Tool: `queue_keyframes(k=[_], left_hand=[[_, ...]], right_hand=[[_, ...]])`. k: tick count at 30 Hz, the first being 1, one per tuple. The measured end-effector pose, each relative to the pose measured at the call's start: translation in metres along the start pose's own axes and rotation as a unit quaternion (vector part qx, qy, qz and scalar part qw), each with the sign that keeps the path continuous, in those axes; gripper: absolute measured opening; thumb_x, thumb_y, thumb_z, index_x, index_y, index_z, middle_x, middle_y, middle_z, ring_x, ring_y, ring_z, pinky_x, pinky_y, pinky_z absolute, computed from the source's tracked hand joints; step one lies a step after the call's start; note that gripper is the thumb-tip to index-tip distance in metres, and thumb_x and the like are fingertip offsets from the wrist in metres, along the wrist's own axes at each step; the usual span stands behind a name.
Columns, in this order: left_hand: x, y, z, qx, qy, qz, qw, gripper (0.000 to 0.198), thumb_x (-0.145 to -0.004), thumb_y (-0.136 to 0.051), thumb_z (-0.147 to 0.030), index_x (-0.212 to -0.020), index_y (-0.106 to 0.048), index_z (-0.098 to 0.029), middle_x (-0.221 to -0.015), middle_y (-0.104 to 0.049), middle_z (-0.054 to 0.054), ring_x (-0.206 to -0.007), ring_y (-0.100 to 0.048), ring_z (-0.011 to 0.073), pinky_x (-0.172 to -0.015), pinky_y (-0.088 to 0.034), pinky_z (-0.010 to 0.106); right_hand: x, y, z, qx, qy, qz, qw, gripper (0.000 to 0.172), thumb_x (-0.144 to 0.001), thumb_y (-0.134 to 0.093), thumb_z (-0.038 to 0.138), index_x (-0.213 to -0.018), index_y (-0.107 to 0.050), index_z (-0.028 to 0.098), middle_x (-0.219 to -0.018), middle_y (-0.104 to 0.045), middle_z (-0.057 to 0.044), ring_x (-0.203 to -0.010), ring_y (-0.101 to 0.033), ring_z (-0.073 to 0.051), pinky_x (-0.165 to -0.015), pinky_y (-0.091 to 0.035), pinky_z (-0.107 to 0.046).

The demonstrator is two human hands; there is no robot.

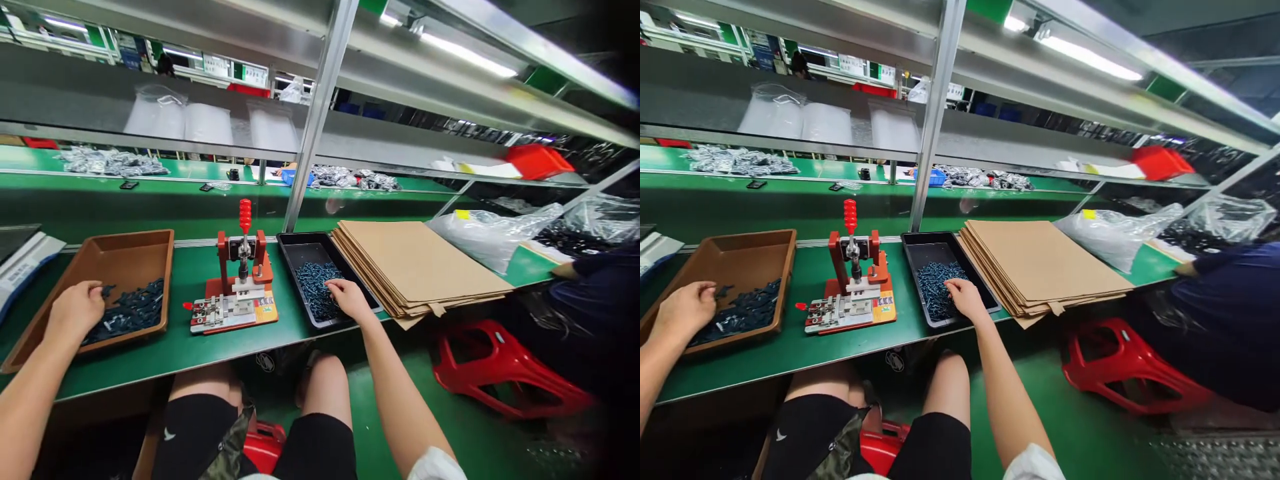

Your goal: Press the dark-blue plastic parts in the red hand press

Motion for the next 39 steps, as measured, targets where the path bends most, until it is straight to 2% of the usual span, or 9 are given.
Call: queue_keyframes(k=[3, 7, 11, 16, 19, 23, 27, 32, 39], left_hand=[[0.014, 0.028, -0.014, 0.040, -0.016, -0.056, 0.997, 0.040, -0.084, -0.035, -0.042, -0.104, -0.065, -0.024, -0.098, -0.071, 0.001, -0.104, -0.064, 0.0241, -0.096, -0.052, 0.040], [0.048, 0.064, -0.031, 0.222, -0.007, -0.131, 0.966, 0.039, -0.085, -0.054, -0.052, -0.107, -0.069, -0.025, -0.095, -0.074, 0.000, -0.083, -0.068, 0.0192, -0.083, -0.057, 0.037], [0.105, 0.078, -0.089, 0.335, -0.101, -0.087, 0.933, 0.030, -0.079, -0.069, -0.047, -0.097, -0.074, -0.024, -0.092, -0.077, 0.001, -0.076, -0.069, 0.0177, -0.077, -0.059, 0.032], [0.172, 0.033, -0.177, 0.330, -0.220, 0.107, 0.912, 0.027, -0.086, -0.063, -0.044, -0.100, -0.076, -0.024, -0.095, -0.079, 0.002, -0.083, -0.072, 0.0190, -0.075, -0.059, 0.029], [0.184, 0.001, -0.210, 0.295, -0.257, 0.143, 0.909, 0.030, -0.089, -0.060, -0.040, -0.108, -0.076, -0.023, -0.094, -0.079, 0.004, -0.086, -0.072, 0.0214, -0.079, -0.059, 0.032], [0.184, -0.030, -0.244, 0.195, -0.333, 0.140, 0.912, 0.027, -0.092, -0.053, -0.034, -0.093, -0.077, -0.023, -0.097, -0.077, 0.008, -0.096, -0.067, 0.0258, -0.091, -0.054, 0.042], [0.175, -0.044, -0.263, 0.158, -0.347, 0.108, 0.918, 0.025, -0.091, -0.051, -0.027, -0.085, -0.074, -0.020, -0.108, -0.073, 0.011, -0.107, -0.061, 0.0291, -0.096, -0.050, 0.045], [0.173, -0.062, -0.269, 0.098, -0.333, 0.133, 0.928, 0.026, -0.092, -0.047, -0.024, -0.089, -0.072, -0.017, -0.106, -0.070, 0.014, -0.106, -0.062, 0.0303, -0.095, -0.049, 0.044], [0.173, -0.060, -0.273, 0.083, -0.316, 0.139, 0.935, 0.028, -0.092, -0.050, -0.029, -0.099, -0.074, -0.015, -0.118, -0.067, 0.016, -0.112, -0.059, 0.0327, -0.099, -0.048, 0.045]], right_hand=[[0.007, -0.003, 0.006, -0.139, -0.020, 0.025, 0.990, 0.034, -0.081, -0.065, 0.052, -0.081, -0.069, 0.018, -0.059, -0.059, 0.001, -0.054, -0.054, -0.013, -0.052, -0.041, -0.026], [0.024, -0.011, 0.029, -0.290, -0.022, 0.049, 0.956, 0.039, -0.069, -0.081, 0.051, -0.083, -0.064, 0.018, -0.066, -0.064, 0.001, -0.056, -0.058, -0.012, -0.051, -0.044, -0.023], [0.044, -0.032, 0.058, -0.332, -0.003, 0.084, 0.940, 0.037, -0.073, -0.081, 0.047, -0.090, -0.066, 0.019, -0.078, -0.071, -0.004, -0.064, -0.067, -0.015, -0.056, -0.052, -0.026], [0.067, -0.083, 0.090, -0.314, 0.042, 0.115, 0.941, 0.026, -0.082, -0.071, 0.043, -0.093, -0.068, 0.020, -0.076, -0.069, -0.003, -0.064, -0.066, -0.016, -0.060, -0.055, -0.030], [0.076, -0.119, 0.092, -0.318, 0.047, 0.119, 0.939, 0.022, -0.078, -0.074, 0.036, -0.093, -0.068, 0.022, -0.071, -0.065, 0.001, -0.061, -0.063, -0.015, -0.061, -0.055, -0.029], [0.074, -0.150, 0.074, -0.322, 0.039, 0.095, 0.941, 0.017, -0.078, -0.071, 0.036, -0.083, -0.067, 0.020, -0.070, -0.065, 0.000, -0.061, -0.062, -0.015, -0.062, -0.054, -0.029], [0.068, -0.163, 0.052, -0.339, 0.007, 0.084, 0.937, 0.025, -0.078, -0.071, 0.041, -0.088, -0.068, 0.019, -0.067, -0.068, -0.002, -0.062, -0.066, -0.018, -0.063, -0.056, -0.031], [0.071, -0.171, 0.048, -0.351, -0.019, 0.103, 0.930, 0.026, -0.077, -0.072, 0.044, -0.091, -0.066, 0.022, -0.075, -0.072, -0.004, -0.074, -0.071, -0.022, -0.069, -0.059, -0.035], [0.067, -0.160, 0.062, -0.253, 0.042, 0.052, 0.965, 0.019, -0.082, -0.064, 0.038, -0.091, -0.068, 0.022, -0.092, -0.071, -0.006, -0.079, -0.066, -0.020, -0.074, -0.057, -0.033]])
Point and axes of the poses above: each hand's wrist, its own x-axis away from the middle knuckle, its own y-axis out of the back of the hand, z = x × y, the point moved 9 cm from there along -x, towards the middle knuckle
